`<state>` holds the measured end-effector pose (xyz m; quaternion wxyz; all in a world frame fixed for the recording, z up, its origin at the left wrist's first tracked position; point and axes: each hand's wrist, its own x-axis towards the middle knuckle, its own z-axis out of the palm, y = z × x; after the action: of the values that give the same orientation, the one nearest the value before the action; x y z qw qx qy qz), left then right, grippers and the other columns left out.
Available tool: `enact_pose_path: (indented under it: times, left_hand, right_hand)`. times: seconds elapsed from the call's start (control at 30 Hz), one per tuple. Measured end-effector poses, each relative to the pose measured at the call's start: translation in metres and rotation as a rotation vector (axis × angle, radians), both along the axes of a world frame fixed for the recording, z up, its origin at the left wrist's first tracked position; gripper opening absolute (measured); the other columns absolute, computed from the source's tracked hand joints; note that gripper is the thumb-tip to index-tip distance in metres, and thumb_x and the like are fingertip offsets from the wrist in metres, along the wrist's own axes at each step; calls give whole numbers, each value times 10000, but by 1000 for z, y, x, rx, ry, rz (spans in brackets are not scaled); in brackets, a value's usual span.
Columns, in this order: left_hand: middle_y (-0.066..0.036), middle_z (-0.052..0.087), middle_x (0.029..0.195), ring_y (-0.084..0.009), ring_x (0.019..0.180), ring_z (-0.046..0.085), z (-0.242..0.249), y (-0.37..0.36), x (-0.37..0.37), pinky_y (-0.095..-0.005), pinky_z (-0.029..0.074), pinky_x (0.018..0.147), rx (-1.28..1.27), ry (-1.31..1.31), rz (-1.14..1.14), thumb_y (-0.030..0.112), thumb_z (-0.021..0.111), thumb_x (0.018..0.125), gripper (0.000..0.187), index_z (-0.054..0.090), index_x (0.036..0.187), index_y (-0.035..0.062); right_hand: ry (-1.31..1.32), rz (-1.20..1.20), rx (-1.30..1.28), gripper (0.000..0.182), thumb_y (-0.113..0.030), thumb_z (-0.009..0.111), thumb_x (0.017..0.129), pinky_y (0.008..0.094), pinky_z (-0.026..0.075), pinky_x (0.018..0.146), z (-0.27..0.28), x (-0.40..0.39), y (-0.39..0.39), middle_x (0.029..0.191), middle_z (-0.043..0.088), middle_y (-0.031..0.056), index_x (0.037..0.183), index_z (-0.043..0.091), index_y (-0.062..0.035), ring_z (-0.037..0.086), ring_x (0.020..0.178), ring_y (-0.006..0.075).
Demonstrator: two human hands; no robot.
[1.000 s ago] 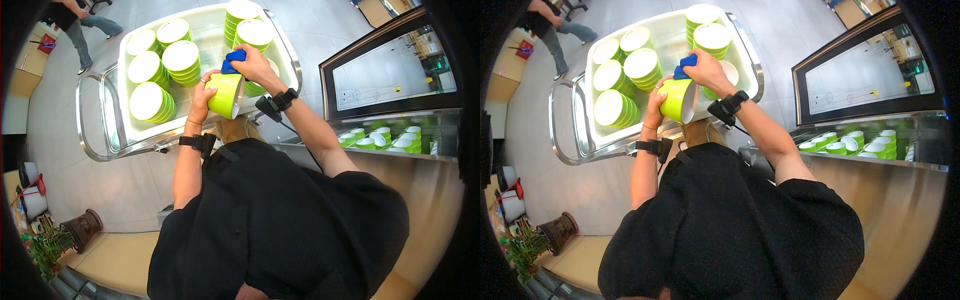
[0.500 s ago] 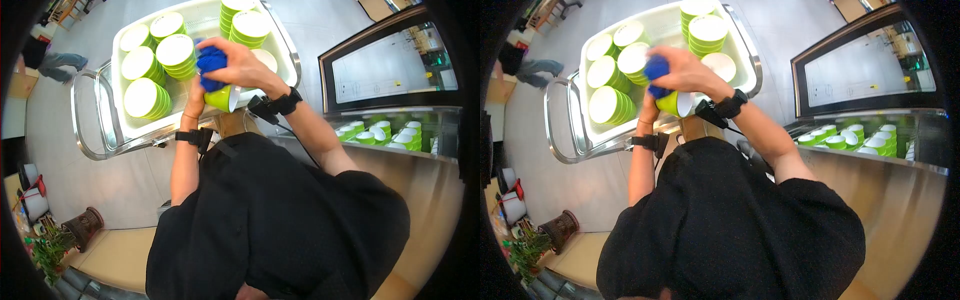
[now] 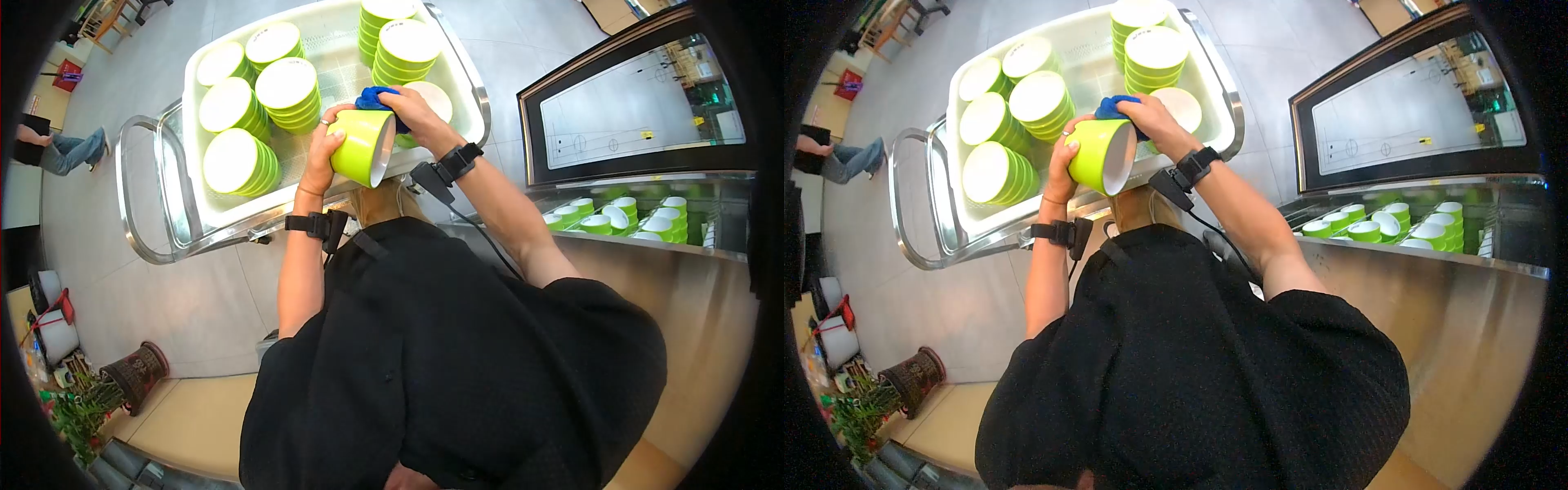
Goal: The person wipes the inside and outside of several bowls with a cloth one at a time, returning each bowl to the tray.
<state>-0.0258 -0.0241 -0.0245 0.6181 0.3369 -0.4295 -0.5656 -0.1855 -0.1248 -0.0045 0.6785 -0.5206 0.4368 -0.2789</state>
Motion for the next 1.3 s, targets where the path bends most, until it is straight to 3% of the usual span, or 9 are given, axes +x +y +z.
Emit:
enact_pose_path:
  times: [0.07, 0.27, 0.33, 0.6, 0.73, 0.83, 0.97, 1.1, 1.3]
  left_hand:
    - [-99, 532, 1088, -160, 993, 501, -1, 2, 0, -267, 379, 895, -5, 40, 10, 333, 494, 775, 545, 454, 1206, 2]
    - [-73, 506, 1209, -161, 1102, 463, -65, -10, 7, -312, 359, 963, 115, 31, 188, 305, 468, 895, 454, 450, 1254, 28]
    - [-69, 501, 1229, -161, 1111, 465, -51, -7, 6, -311, 359, 972, 38, -316, 239, 315, 474, 898, 469, 440, 1271, 31]
    - [-102, 523, 1124, -205, 1071, 478, -11, -2, 5, -290, 345, 946, -25, 43, 47, 337, 487, 811, 523, 457, 1216, 6]
    - [-99, 524, 1133, -196, 1077, 479, -1, 0, 1, -302, 345, 961, -5, 208, 89, 338, 461, 834, 485, 459, 1195, 14]
    - [-67, 556, 1134, -164, 1049, 520, -9, -2, 2, -298, 383, 926, 120, 288, 232, 339, 409, 897, 445, 496, 1192, 17]
    - [-65, 564, 1121, -164, 1030, 534, -14, -7, 2, -302, 399, 915, 186, 327, 251, 345, 414, 899, 438, 505, 1183, 25]
    - [-65, 572, 1102, -167, 1011, 544, -12, -2, 4, -311, 414, 901, 175, 359, 213, 352, 417, 901, 432, 512, 1171, 28]
    - [-67, 567, 1104, -177, 1012, 541, -9, 1, 1, -320, 408, 909, 124, 374, 259, 352, 406, 900, 434, 513, 1166, 27]
  right_hand:
    - [1, -29, 23, 323, -203, 592, 789, 248, 480, 666, 12, 2, 3, 891, 629, 69, 1017, 597, 24, 597, 783, 125]
    - [67, 385, -793, 423, -165, 708, 719, 281, 477, 800, 85, 24, 29, 974, 610, 67, 1108, 562, -87, 580, 906, 146]
    - [267, 448, -1103, 429, -178, 714, 707, 287, 477, 805, 91, 32, 36, 973, 609, 68, 1103, 566, -104, 575, 921, 148]
    - [-152, 218, -25, 281, -158, 522, 864, 246, 497, 730, 0, 0, -16, 939, 633, 72, 1085, 574, 6, 602, 833, 110]
    - [-35, -64, 350, 294, -224, 536, 880, 245, 491, 678, 0, -4, 11, 899, 634, 75, 1074, 567, -4, 605, 774, 127]
    - [179, -536, -589, 354, -200, 646, 815, 292, 478, 749, 8, 9, 24, 938, 624, 124, 1100, 541, -18, 607, 830, 212]
    - [117, -327, -1197, 498, -48, 731, 698, 313, 465, 798, 39, 9, 35, 1036, 570, 153, 1136, 494, -49, 581, 921, 234]
    - [229, 33, -1373, 502, -39, 737, 574, 388, 433, 865, 25, 10, 37, 1071, 474, 150, 1034, 553, -117, 490, 1006, 352]
    - [427, 45, -1610, 395, -48, 696, 536, 391, 444, 843, 22, 14, 40, 1028, 494, 107, 919, 621, -116, 497, 969, 313]
